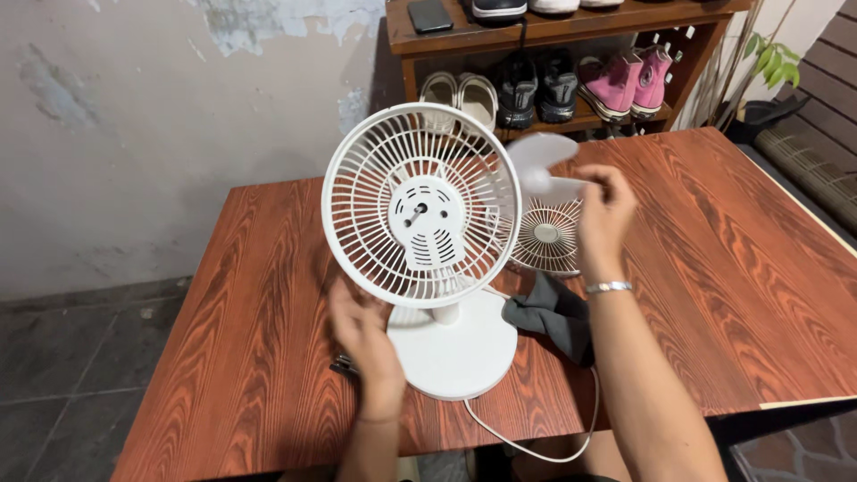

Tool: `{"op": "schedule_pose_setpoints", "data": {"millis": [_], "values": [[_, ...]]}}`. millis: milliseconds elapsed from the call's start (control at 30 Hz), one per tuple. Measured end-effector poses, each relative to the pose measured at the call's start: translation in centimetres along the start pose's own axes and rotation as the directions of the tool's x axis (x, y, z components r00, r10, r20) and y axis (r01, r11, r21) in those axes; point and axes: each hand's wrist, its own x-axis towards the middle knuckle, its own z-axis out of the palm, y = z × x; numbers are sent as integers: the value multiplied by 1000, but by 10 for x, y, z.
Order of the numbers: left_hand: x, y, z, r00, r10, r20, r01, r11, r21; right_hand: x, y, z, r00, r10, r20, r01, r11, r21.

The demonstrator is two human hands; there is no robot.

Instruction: The person uses a multi-tool to tighten the central screw on the front fan cage, wipes the fan with a cloth, installs the fan blades, and attaches the rear fan cage to complete assembly.

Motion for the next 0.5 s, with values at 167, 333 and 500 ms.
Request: {"op": "schedule_pose_setpoints", "data": {"millis": [167, 333, 500], "values": [[64, 55, -7, 960, 278, 23, -279, 959, 47, -8, 0, -48, 986, -153, 68, 158, 985, -76], [121, 102, 12, 756, 516, 403, -655, 588, 474, -63, -49, -59, 869, -57, 491, 170, 967, -188], [165, 107, 48, 844, 68, 532, -266, 914, 306, -138, -100, -14, 438, 16, 899, 485, 837, -251]]}}
